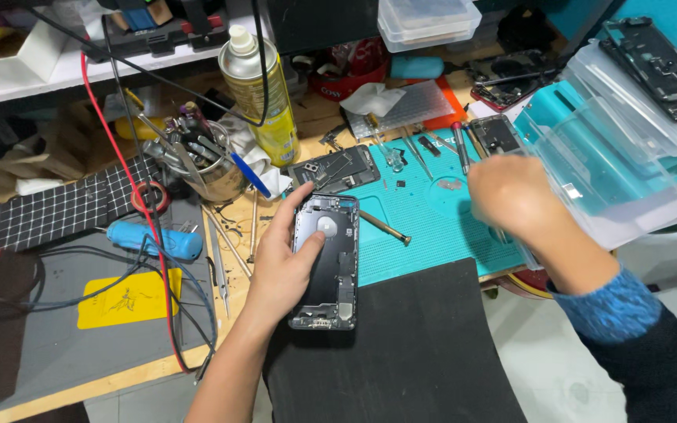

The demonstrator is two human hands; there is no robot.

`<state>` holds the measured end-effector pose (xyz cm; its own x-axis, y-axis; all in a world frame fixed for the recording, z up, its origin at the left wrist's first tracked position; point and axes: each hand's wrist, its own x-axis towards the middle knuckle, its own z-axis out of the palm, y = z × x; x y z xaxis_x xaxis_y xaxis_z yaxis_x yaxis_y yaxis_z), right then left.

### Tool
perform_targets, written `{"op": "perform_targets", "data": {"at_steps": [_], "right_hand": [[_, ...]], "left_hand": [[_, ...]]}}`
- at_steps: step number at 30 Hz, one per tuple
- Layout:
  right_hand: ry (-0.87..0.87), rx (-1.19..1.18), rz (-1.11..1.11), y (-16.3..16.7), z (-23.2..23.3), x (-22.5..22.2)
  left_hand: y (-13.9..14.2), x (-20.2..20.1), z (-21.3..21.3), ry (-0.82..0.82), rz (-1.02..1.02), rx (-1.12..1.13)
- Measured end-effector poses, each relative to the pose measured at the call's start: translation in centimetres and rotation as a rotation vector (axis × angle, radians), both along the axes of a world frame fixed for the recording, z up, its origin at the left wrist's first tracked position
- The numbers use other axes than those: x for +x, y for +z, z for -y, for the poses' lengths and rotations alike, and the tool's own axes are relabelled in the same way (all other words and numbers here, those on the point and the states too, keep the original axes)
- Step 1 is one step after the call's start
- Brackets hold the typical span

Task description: The person disassembles a smartphone chassis on a repair bench, using a screwdriver and tweezers to remove screws and small internal components. They place removed parts on the work surface and continue to separate internal pieces from the chassis.

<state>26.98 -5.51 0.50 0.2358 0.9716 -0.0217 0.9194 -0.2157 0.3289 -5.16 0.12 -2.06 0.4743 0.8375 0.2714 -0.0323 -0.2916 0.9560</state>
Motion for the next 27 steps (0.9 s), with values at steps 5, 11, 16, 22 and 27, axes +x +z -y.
{"op": "perform_targets", "data": {"at_steps": [5, 11, 16, 22, 27], "right_hand": [[0.039, 0.037, 0.002, -1.6, 1.5, -0.5], [0.093, 0.307, -0.212, 0.2, -2.0, -1.6], [0.024, 0.233, -0.333, 0.0, -7.1, -2.3], [-0.032, 0.231, -0.425, -1.0, -8.4, -1.9], [0.047, 0.291, -0.429, 2.5, -5.9, -0.7]], "left_hand": [[-0.5, -0.1, -0.1, 0.003, 0.021, 0.01], [-0.2, -2.2, -0.6, 0.108, 0.115, 0.014], [0.2, -3.5, -0.5, 0.143, 0.102, 0.034], [0.4, -4.0, -0.4, 0.178, 0.035, 0.055], [0.4, -3.3, -0.6, 0.145, -0.015, 0.054]]}}
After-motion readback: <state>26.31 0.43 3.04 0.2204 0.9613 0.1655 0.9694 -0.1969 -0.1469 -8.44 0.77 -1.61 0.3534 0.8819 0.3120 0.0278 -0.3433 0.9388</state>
